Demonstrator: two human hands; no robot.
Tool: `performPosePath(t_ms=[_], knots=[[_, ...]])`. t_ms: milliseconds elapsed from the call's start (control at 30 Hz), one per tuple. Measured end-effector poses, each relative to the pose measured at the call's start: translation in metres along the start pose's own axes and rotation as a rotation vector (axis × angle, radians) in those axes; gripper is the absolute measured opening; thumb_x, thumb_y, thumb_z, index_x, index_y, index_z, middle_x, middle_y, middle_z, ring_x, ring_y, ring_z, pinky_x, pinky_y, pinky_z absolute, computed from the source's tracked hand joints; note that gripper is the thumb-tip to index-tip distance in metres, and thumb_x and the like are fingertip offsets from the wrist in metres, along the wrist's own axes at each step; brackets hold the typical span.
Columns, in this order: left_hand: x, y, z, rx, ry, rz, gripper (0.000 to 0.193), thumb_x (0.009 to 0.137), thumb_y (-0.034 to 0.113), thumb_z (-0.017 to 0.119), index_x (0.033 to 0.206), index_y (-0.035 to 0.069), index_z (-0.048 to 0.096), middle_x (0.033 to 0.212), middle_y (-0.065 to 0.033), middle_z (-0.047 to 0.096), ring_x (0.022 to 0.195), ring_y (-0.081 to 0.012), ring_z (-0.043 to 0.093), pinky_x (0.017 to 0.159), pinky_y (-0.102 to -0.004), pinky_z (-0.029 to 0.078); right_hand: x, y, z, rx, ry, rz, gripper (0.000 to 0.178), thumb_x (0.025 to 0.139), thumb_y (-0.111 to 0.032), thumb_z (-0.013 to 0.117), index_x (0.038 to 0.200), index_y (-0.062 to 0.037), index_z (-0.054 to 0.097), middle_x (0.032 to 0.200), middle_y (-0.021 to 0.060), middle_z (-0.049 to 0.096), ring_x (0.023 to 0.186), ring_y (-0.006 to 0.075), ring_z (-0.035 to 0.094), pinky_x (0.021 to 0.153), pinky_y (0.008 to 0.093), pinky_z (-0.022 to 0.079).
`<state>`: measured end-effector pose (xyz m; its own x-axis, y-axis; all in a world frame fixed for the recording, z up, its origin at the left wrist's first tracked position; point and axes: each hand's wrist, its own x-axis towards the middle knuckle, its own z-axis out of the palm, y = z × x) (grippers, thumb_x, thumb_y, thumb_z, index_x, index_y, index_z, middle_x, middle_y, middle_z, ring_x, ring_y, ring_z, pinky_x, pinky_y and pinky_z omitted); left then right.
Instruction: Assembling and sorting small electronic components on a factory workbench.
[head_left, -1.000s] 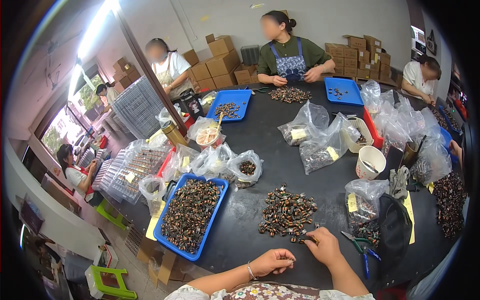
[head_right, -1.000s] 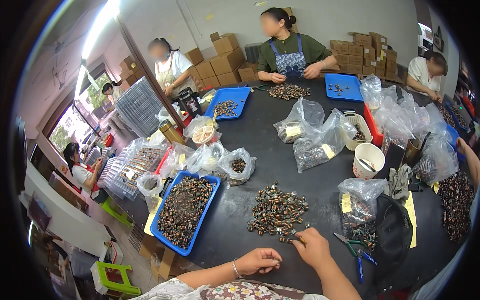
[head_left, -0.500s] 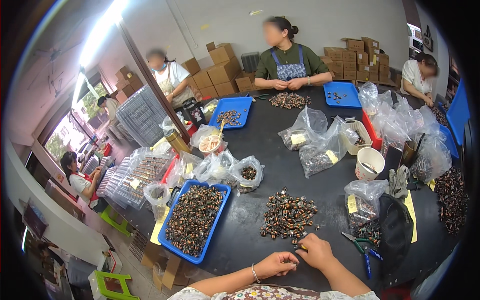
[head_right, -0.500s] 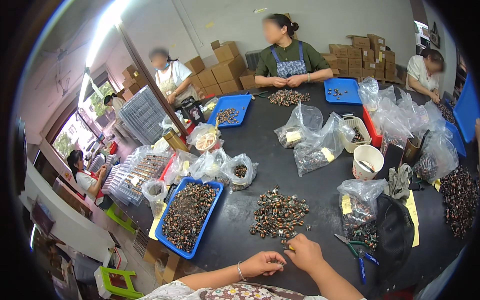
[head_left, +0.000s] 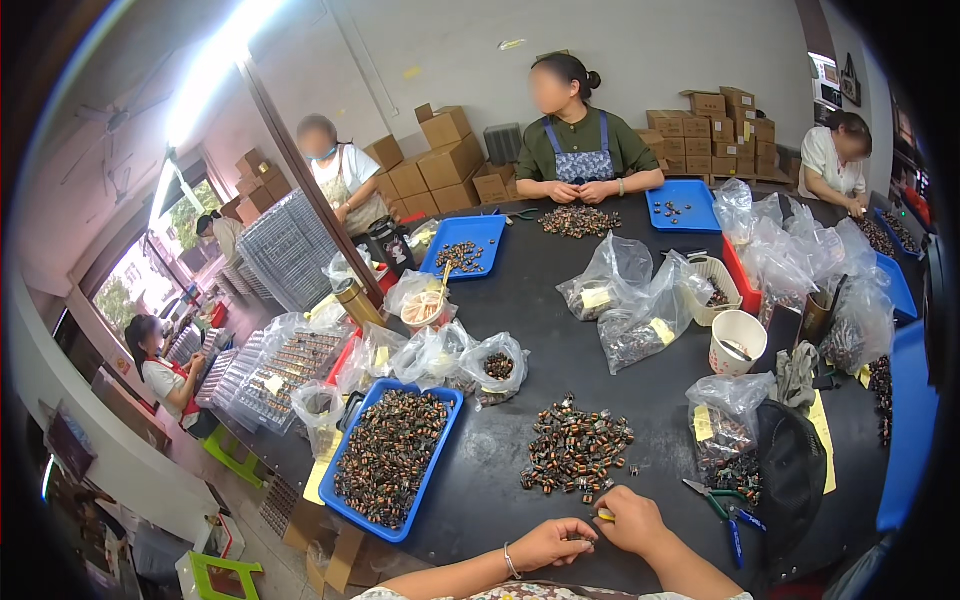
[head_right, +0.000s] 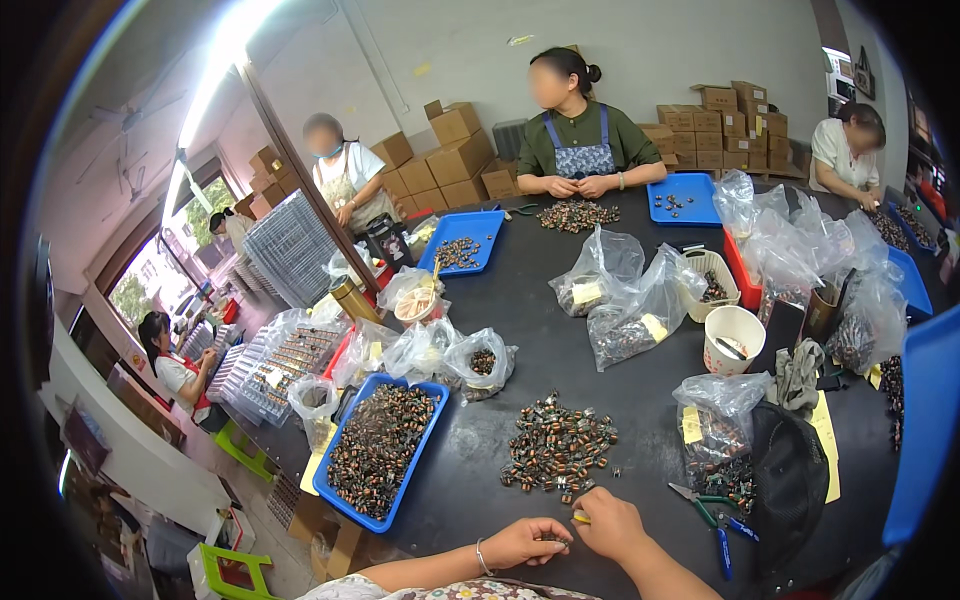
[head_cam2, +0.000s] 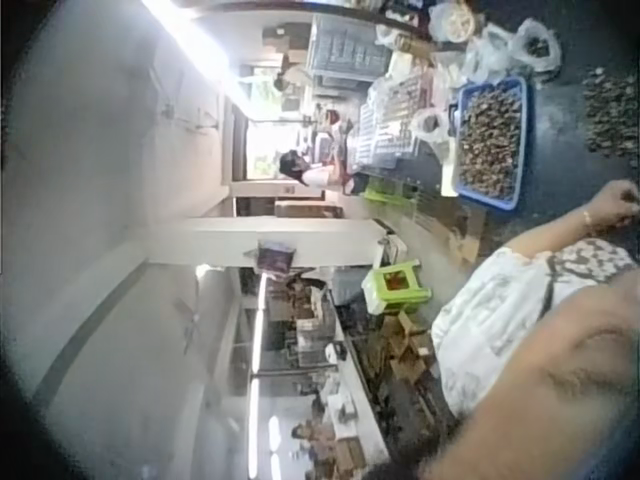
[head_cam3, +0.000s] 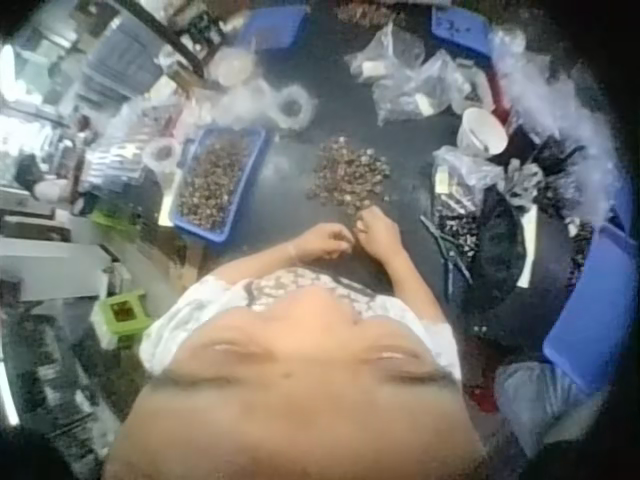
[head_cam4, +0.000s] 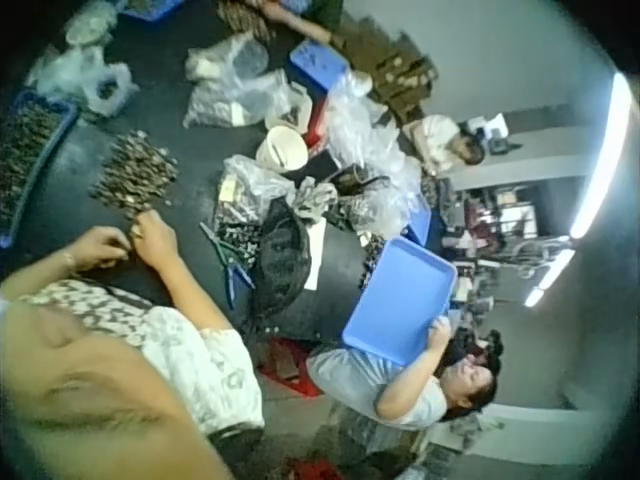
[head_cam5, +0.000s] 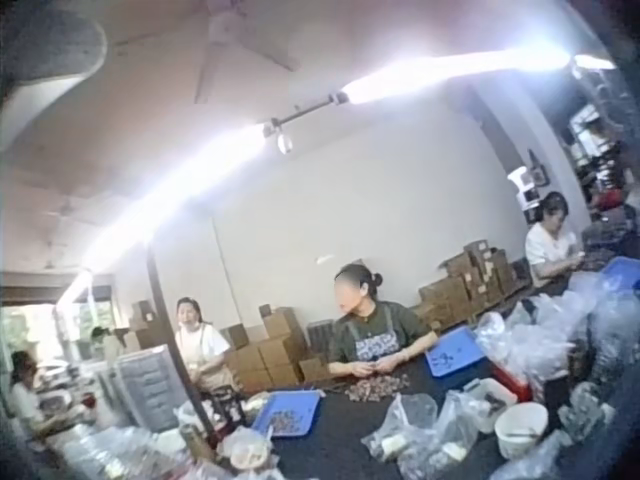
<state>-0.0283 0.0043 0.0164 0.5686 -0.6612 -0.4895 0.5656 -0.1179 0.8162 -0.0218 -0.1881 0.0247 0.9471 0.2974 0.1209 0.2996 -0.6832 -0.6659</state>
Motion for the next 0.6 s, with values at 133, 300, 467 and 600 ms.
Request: performPosePath(t_ms=[133,300,467,600], knots=[[0.0005,0.0003,-0.0011,-0.006,-0.006,0.008,0.02,0.087,0.017,0.056,0.104,0.006,0.054,0.087,-0.0019,0.061,0.056,-0.0021,0.046,0.046,-0.0145,0.035,-0.0004,0.0004,-0.0011,0.017,-0.004,0.005,0.018,0.069,-0.02,0.067,0.085,-0.0132,0.06,0.088,0.0048,0.056,0.077,0.0264,0.06,0.067,0.0381,0.049],[0.0008,-0.001,-0.0016,-0.001,-0.002,0.003,0.02,0.087,0.017,0.055,0.104,0.006,0.054,0.088,-0.0016,0.061,0.056,-0.002,0.046,0.046,-0.0145,0.035,-0.0018,0.0006,-0.002,0.058,0.022,0.033,0.019,0.07,-0.02,0.066,0.088,-0.0124,0.062,0.09,0.0055,0.058,0.079,0.0277,0.06,0.067,0.0376,0.049],[0.0012,-0.0016,-0.0008,0.013,0.0,0.006,0.02,0.087,0.017,0.055,0.105,0.006,0.053,0.088,-0.0021,0.061,0.056,-0.0021,0.045,0.046,-0.0149,0.035,-0.0043,0.0003,-0.0028,0.166,0.046,0.069,0.018,0.072,-0.019,0.065,0.087,-0.0097,0.064,0.086,0.0086,0.061,0.079,0.0289,0.06,0.068,0.0366,0.049],[0.0022,-0.0015,-0.002,-0.006,-0.01,0.007,0.021,0.088,0.016,0.054,0.106,0.006,0.053,0.088,-0.0027,0.061,0.056,-0.0022,0.046,0.046,-0.015,0.035,-0.0059,-0.0023,-0.0005,0.228,-0.003,0.049,0.018,0.072,-0.021,0.065,0.085,-0.0078,0.064,0.083,0.0112,0.063,0.077,0.0295,0.061,0.067,0.0359,0.049]])
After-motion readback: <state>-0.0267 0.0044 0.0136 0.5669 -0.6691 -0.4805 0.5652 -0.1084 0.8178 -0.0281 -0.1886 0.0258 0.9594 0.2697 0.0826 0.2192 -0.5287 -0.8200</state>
